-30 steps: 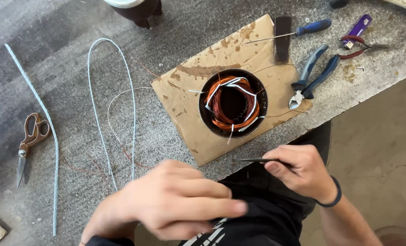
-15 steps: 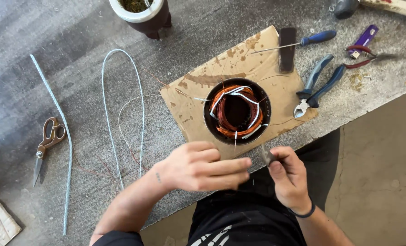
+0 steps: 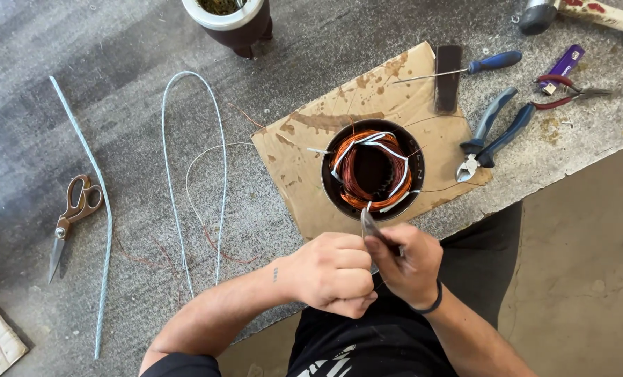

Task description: Lacing and securing copper windings on a motor stator using twine and a hook tool

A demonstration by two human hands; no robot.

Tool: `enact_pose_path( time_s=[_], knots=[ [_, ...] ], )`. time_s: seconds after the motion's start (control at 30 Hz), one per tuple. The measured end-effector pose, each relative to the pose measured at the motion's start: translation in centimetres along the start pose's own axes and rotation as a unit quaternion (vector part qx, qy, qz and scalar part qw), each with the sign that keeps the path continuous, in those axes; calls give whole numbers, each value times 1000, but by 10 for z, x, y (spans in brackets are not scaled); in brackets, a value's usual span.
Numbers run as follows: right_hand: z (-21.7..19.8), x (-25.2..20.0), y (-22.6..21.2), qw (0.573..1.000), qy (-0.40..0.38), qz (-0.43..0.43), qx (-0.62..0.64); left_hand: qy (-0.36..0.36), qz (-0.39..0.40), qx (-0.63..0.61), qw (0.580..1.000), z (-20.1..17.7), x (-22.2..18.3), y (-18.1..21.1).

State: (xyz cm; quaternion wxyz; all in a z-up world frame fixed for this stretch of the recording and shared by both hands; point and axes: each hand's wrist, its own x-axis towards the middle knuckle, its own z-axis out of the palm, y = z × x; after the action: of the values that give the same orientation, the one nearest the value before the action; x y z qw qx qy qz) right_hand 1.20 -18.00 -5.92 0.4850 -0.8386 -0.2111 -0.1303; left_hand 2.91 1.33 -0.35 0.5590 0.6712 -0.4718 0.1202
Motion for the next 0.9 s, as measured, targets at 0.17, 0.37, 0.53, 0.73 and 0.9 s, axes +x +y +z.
enact_pose_path(
  time_s=[0.17, 0.37, 0.53, 0.73, 0.9],
  knots=[
    [1, -3, 15, 999, 10, -14, -27, 19, 4, 7, 1000, 3, -1, 2],
    [3, -8, 17, 999, 4, -25, -40, 28, -2, -6, 1000, 3, 0, 6],
    [3, -8, 11, 997, 17, -15, -75, 31, -3, -6, 999, 1, 0, 10],
    [-8, 0, 9, 998, 29, 53, 14, 46, 4, 16, 999, 3, 0, 12],
    [-25, -28, 1, 940, -108, 220, 237, 146, -57, -50, 986, 9, -8, 17]
  ],
)
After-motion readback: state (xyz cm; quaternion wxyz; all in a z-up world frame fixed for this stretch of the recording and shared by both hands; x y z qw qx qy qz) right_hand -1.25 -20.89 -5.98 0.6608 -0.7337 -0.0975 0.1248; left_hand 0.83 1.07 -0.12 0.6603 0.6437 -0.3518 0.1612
